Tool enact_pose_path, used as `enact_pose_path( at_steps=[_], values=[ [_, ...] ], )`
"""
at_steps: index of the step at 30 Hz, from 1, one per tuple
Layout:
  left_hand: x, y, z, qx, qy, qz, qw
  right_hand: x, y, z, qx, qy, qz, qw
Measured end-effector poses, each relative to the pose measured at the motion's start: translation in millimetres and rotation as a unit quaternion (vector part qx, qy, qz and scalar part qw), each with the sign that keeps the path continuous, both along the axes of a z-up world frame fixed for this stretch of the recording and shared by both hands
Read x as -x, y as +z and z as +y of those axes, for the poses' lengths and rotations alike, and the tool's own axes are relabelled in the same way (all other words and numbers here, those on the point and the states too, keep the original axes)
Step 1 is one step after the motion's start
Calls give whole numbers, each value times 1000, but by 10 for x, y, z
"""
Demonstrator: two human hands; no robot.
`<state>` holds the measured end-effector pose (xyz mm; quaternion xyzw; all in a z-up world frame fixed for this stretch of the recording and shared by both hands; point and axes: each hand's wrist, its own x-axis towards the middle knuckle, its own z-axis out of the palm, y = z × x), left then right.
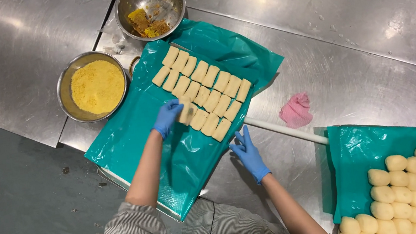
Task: Shaping and folding dough pieces into rectangular logs in a bakery kitchen.
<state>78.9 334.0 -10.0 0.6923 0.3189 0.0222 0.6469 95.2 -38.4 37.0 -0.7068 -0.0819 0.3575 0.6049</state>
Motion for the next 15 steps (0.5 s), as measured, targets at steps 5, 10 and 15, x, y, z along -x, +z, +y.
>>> enact_pose_path(
  at_steps=[5, 10, 15],
  values=[
    [-180, -425, 541, -53, -43, 56, 996, 119, -275, -470, 65, -23, 41, 997],
    [-248, -606, 564, -87, -84, 114, 986, 307, -440, -882, 20, -74, 63, 995],
    [-254, -694, 526, -121, -102, 147, 976, 391, -319, -1031, 28, -105, 79, 991]
  ],
)
